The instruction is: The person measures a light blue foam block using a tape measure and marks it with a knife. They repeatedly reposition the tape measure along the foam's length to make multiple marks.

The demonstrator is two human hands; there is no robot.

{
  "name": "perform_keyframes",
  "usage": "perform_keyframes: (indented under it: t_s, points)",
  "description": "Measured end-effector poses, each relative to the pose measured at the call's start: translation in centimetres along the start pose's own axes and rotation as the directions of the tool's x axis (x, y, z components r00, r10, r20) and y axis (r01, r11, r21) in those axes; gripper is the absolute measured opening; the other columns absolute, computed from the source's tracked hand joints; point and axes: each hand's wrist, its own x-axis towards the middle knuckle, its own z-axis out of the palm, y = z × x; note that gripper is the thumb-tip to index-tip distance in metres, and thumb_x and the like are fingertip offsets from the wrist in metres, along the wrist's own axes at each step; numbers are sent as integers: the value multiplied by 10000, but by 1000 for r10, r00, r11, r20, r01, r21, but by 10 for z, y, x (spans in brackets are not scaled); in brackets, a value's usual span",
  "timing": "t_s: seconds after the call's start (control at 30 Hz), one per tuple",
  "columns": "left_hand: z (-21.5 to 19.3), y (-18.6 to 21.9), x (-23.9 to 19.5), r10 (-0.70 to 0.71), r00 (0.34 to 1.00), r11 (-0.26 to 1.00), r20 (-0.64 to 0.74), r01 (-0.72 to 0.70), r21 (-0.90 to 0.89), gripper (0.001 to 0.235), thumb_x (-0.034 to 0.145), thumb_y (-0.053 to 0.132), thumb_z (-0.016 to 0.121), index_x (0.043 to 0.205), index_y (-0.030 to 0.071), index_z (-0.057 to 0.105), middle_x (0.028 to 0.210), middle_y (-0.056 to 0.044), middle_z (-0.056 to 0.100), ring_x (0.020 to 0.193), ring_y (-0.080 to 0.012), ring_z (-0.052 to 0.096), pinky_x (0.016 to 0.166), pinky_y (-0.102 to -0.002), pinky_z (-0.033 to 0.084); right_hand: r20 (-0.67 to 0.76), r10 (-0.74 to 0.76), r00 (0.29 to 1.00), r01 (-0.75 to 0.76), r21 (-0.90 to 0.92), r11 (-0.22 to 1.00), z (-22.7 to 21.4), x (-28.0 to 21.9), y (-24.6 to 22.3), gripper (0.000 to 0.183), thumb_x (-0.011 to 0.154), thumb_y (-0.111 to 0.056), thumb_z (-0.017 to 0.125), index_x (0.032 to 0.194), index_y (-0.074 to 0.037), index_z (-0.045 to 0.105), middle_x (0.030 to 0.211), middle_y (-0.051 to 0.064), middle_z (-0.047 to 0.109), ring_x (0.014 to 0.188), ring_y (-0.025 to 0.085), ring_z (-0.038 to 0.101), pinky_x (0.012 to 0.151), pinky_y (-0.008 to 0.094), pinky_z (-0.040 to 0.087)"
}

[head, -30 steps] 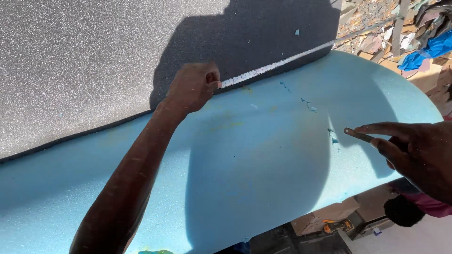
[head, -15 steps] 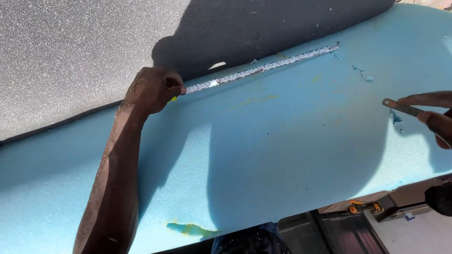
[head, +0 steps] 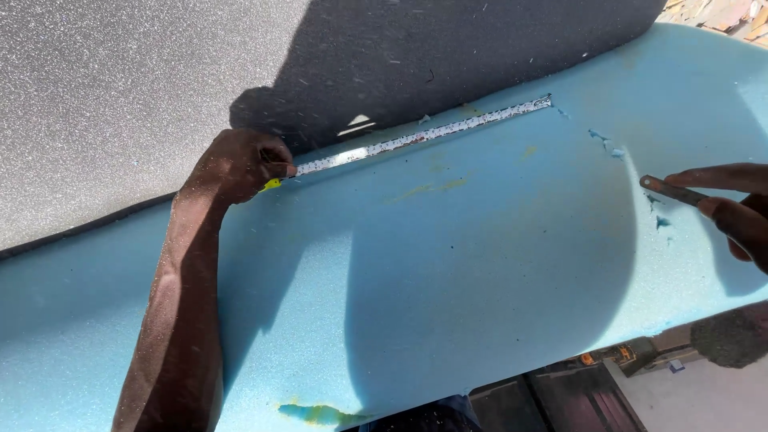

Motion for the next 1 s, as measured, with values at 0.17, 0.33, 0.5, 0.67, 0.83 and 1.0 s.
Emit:
perform_keyframes:
  t_s: [0.17, 0.33, 0.5, 0.67, 0.83, 1.0]
  points:
    - [10, -16, 12, 3, 1000, 998, 24, -1, -65, 113, 870, 280, 805, 850, 169, 810, 785, 9, 766, 730, -126, 655, 667, -309, 464, -43, -53, 998, 50, -55, 997, -5, -4, -52, 396, 1059, -230, 544, 1370, -81, 739, 313, 207, 497, 263, 282, 445, 389, 369, 336]
    - [9, -16, 12, 39, 998, 992, 50, -33, -120, 188, 821, 347, 789, 845, 162, 805, 742, -13, 717, 705, -163, 620, 637, -331, 441, -37, -47, 998, 46, -27, 999, -7, -3, -63, 386, 1083, -217, 536, 1395, -89, 723, 345, 181, 467, 291, 257, 398, 387, 361, 296]
    - [12, -23, 14, 35, 999, 999, -10, -35, 12, 108, 919, 300, 778, 924, 200, 820, 856, 10, 785, 704, -154, 678, 625, -329, 522, -68, -209, 976, 209, -9, 978, 1, 5, -87, 363, 1064, -175, 540, 1326, -6, 726, 405, 160, 493, 326, 221, 433, 418, 333, 318]
    - [15, -24, 20, 38, 999, 999, -9, -38, 21, 128, 902, 186, 742, 816, 243, 817, 803, 43, 775, 689, -132, 646, 640, -320, 483, 54, -162, 985, 167, -514, 842, 29, 23, -230, 340, 1103, -271, 537, 1356, -355, 749, 536, 15, 744, 473, 170, 630, 567, 347, 445]
    - [49, -46, 45, 134, 972, 991, -193, -136, 0, 88, 810, 237, 842, 743, 279, 801, 692, 113, 738, 584, -44, 622, 565, -250, 475, 170, 5, 985, 78, -475, 876, 93, 79, -287, 342, 1058, -258, 559, 1276, -389, 788, 526, 107, 674, 433, 232, 433, 550, 414, 475]
    - [53, -36, 42, -75, 986, 982, -147, 99, 163, 189, 813, 288, 791, 980, 209, 828, 904, -83, 782, 925, -336, 761, 826, -472, 611, 210, -69, 975, 181, -579, 795, 157, 109, -303, 197, 961, -141, 674, 1061, -90, 836, 589, 163, 708, 415, 218, 659, 359, 282, 469]
